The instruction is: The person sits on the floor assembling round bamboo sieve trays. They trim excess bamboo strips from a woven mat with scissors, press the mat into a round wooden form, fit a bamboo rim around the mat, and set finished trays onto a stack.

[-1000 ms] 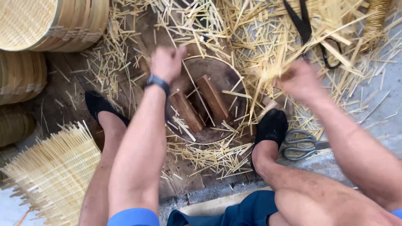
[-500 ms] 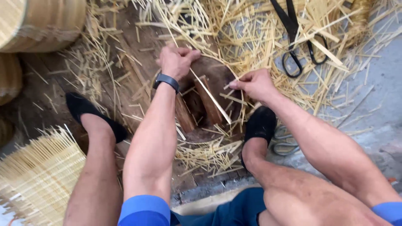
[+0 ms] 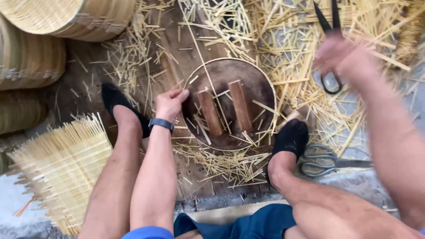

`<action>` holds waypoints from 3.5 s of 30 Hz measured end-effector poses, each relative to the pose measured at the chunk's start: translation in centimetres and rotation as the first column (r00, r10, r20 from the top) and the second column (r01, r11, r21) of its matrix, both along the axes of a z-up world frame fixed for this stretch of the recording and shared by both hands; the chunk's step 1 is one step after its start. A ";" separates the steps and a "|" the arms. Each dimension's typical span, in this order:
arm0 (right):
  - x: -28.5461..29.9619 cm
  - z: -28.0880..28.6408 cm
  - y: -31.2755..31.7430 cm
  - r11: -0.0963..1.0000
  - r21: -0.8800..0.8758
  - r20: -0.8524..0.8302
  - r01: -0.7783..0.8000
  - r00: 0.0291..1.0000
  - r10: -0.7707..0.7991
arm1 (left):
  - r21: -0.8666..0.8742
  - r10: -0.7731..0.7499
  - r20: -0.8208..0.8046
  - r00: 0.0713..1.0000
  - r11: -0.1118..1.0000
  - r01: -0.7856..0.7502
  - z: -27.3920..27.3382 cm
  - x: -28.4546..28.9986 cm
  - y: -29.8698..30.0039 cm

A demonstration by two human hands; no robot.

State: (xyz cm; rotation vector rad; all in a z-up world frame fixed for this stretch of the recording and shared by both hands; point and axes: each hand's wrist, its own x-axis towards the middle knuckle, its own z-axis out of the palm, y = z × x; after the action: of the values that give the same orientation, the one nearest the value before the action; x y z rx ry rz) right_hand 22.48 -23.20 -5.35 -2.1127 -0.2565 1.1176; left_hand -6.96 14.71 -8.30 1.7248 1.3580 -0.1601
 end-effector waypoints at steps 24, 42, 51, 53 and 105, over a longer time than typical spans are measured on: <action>-12.0 -5.0 0.0 0.962 0.028 -0.295 0.270 0.922 -0.250 | -0.341 0.686 -0.005 0.727 0.682 -0.646 -0.1 -8.0 -9.4; -12.4 -5.3 2.7 0.877 0.099 -0.445 0.470 0.809 -0.383 | -0.666 0.758 0.079 0.647 0.523 -0.532 -0.3 -3.4 -20.4; -10.7 6.4 4.6 0.961 0.168 -0.062 0.221 0.975 -0.214 | -0.467 0.418 0.208 0.884 0.837 -0.286 12.8 -1.8 -13.0; -9.5 10.1 6.7 0.961 0.227 0.076 0.160 0.980 -0.182 | -0.274 0.256 0.320 0.912 0.947 -0.169 15.1 -0.6 -11.0; -14.5 -0.7 -4.4 0.467 0.363 -0.446 0.806 0.591 -0.672 | 0.217 0.024 0.426 0.904 0.968 -0.128 6.3 4.5 0.6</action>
State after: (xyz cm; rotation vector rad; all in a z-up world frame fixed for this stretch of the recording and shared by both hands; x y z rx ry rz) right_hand 8.01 -27.63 -6.01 -1.2896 0.4331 0.6210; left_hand -2.48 15.36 -2.00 1.7690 1.1496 0.4193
